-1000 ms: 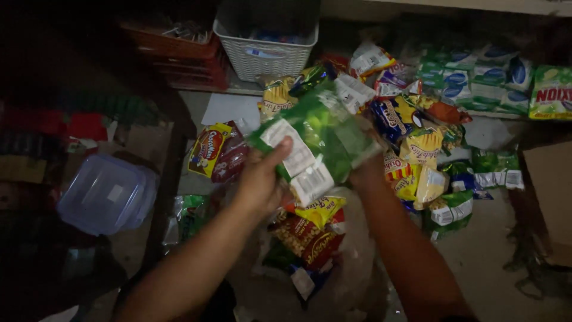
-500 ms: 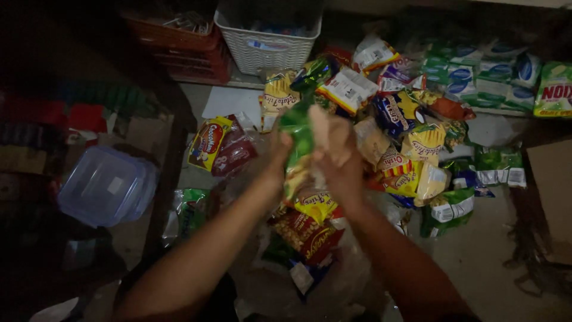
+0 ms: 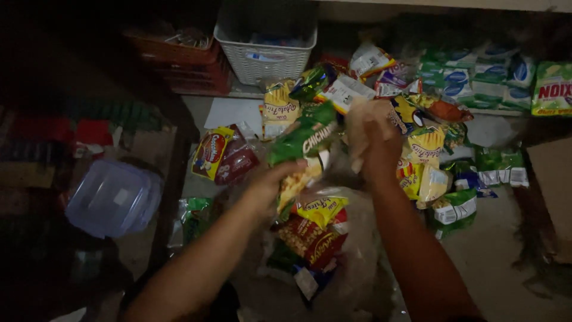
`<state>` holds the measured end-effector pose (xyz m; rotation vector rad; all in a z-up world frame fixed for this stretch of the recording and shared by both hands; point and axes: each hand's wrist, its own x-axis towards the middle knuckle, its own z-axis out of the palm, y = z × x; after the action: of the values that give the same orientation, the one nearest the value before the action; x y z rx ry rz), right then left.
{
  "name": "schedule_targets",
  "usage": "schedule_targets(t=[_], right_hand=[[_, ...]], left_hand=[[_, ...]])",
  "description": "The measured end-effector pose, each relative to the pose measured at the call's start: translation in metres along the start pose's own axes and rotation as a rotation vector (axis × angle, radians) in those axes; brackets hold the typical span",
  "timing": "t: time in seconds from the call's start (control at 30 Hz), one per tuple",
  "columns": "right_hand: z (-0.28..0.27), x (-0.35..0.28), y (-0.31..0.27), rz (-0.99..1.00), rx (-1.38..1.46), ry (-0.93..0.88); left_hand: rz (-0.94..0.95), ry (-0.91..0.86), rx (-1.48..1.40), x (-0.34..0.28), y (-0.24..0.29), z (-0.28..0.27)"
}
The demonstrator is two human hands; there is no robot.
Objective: The person sorts through various snack bags on the floor and places them into a large plastic bag.
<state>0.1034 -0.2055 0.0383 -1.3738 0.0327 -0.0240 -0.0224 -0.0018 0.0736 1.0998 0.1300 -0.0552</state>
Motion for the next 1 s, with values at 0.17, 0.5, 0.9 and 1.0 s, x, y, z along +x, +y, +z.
schedule_targets(t=[0.17,0.5,0.9,1.0], right_hand=[[0.031,-0.053,-0.047,-0.677,-0.137,-0.418],[0.006,-0.022,-0.024,-0.652,-0.248,-0.470],[0.034,-0.059,-0.022,-0.825,-0.603,-0.470],[0.065,-0.113,-0.058,-0.976,-0.580,-0.526]], left_hand=[[-0.133,0.151,-0.015,0.016,-0.037,-0.003],[0.039,-0.032,0.176,-0.007,-0.019,0.007],[-0.146,0.173,-0.384,0.011,-0.045,0.016],[0.027,0.032,-0.335,0.009,-0.064,-0.012]])
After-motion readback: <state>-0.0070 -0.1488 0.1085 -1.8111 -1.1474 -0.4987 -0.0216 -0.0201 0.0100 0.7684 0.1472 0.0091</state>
